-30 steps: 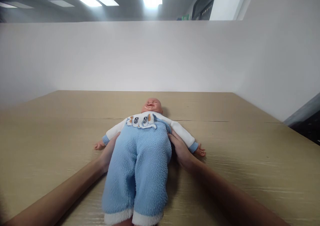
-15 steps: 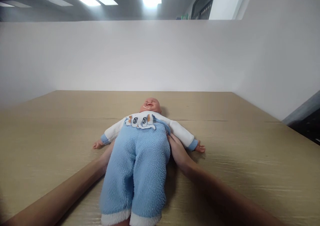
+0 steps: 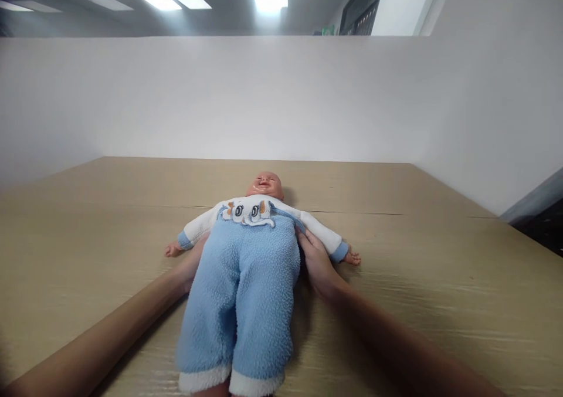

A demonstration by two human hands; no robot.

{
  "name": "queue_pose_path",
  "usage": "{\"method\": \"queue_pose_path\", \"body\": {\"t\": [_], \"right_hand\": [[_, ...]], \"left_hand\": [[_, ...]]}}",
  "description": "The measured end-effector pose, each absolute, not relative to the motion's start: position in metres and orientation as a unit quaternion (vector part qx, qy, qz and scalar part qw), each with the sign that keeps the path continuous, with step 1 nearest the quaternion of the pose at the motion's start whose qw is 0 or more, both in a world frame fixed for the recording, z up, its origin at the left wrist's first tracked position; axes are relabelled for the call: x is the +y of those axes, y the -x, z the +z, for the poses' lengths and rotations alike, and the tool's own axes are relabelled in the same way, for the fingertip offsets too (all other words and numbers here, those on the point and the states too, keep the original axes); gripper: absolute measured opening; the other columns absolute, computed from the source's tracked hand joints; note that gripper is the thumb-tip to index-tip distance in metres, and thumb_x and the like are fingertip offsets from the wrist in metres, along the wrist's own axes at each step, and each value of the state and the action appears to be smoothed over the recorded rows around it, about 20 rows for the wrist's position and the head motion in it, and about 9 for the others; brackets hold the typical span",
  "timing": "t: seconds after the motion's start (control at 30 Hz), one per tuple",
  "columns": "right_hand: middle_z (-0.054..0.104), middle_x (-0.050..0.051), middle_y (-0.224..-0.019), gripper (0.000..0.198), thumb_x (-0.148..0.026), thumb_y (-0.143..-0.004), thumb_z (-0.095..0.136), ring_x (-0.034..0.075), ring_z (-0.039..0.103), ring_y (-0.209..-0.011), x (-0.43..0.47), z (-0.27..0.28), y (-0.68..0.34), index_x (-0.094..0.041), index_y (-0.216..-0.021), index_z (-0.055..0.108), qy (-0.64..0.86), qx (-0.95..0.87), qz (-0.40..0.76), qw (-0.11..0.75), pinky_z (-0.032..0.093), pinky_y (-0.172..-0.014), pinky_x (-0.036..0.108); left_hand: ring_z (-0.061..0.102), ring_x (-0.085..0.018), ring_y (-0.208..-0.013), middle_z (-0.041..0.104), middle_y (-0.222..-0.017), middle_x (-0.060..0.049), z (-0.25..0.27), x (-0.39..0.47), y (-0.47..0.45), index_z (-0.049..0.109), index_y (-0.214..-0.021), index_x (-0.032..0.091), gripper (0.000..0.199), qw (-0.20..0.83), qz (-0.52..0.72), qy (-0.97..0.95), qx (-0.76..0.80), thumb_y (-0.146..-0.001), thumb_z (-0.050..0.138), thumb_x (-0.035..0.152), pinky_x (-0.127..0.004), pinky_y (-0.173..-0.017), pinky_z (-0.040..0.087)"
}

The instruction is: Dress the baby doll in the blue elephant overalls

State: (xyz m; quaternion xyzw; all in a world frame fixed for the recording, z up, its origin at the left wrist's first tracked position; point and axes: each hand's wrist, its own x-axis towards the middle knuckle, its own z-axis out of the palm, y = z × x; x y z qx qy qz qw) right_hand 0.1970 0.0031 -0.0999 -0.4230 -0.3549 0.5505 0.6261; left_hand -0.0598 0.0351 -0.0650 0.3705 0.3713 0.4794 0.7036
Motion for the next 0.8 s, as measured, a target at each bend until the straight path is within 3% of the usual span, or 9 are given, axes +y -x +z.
{"method": "queue_pose_path", "body": {"t": [0.2,0.3,0.37,0.47,0.6,0.67,0.8], "right_hand": [[0.075,-0.001,-0.142,0.045,-0.059,-0.089,0.08,0.027,0.055,-0.15,0.007,-0.102,-0.201,-0.031,-0.124,0.079,0.421,-0.381,0.523,0.636,0.026,-0.136,0.044],[0.074,-0.001,-0.144,0.042,-0.054,-0.09,0.08,0.027,0.054,-0.151,0.007,-0.102,-0.2,-0.031,-0.124,0.079,0.414,-0.377,0.528,0.639,0.026,-0.136,0.044],[0.075,0.0,-0.143,0.038,-0.052,-0.088,0.081,0.029,0.054,-0.15,0.006,-0.099,-0.199,-0.031,-0.119,0.08,0.408,-0.37,0.538,0.638,0.03,-0.135,0.045],[0.075,0.001,-0.142,0.035,-0.051,-0.086,0.083,0.03,0.052,-0.152,0.004,-0.093,-0.197,-0.031,-0.114,0.081,0.392,-0.365,0.559,0.633,0.032,-0.133,0.046],[0.073,0.0,-0.145,0.034,-0.05,-0.084,0.085,0.03,0.048,-0.155,0.002,-0.088,-0.196,-0.03,-0.111,0.082,0.379,-0.365,0.562,0.638,0.025,-0.137,0.045],[0.073,0.001,-0.145,0.035,-0.051,-0.083,0.085,0.03,0.048,-0.155,0.003,-0.088,-0.197,-0.029,-0.11,0.082,0.38,-0.366,0.556,0.642,0.024,-0.137,0.044],[0.075,0.002,-0.143,0.034,-0.05,-0.082,0.085,0.03,0.049,-0.154,0.005,-0.091,-0.197,-0.029,-0.108,0.082,0.38,-0.369,0.556,0.641,0.026,-0.137,0.045]], "left_hand": [[0.071,-0.031,-0.115,0.082,-0.115,-0.008,-0.062,0.046,0.071,0.077,-0.111,0.02,0.043,0.722,0.428,-0.375,0.394,-0.077,0.089,0.043,-0.032,-0.097,0.056],[0.072,-0.025,-0.087,0.079,-0.089,-0.003,-0.06,0.05,0.076,0.077,-0.1,0.019,0.025,0.757,0.419,-0.322,0.385,-0.082,0.082,0.034,-0.032,-0.083,0.056],[0.064,-0.02,-0.066,0.07,-0.069,0.001,-0.059,0.052,0.078,0.074,-0.088,0.019,0.014,0.767,0.447,-0.284,0.362,-0.083,0.079,0.031,-0.031,-0.07,0.053],[0.052,-0.015,-0.053,0.059,-0.057,0.005,-0.059,0.052,0.079,0.068,-0.078,0.02,0.014,0.777,0.469,-0.244,0.342,-0.083,0.078,0.028,-0.028,-0.06,0.047],[0.057,-0.013,-0.058,0.067,-0.064,0.005,-0.061,0.052,0.078,0.067,-0.078,0.019,0.016,0.784,0.466,-0.225,0.343,-0.083,0.082,0.025,-0.026,-0.064,0.049],[0.066,-0.016,-0.068,0.075,-0.077,0.003,-0.062,0.051,0.076,0.074,-0.091,0.019,0.012,0.784,0.462,-0.233,0.344,-0.084,0.083,0.025,-0.026,-0.072,0.053],[0.076,-0.022,-0.092,0.083,-0.106,-0.004,-0.062,0.049,0.074,0.078,-0.116,0.018,0.029,0.785,0.454,-0.247,0.341,-0.088,0.081,0.026,-0.031,-0.089,0.059]]}}
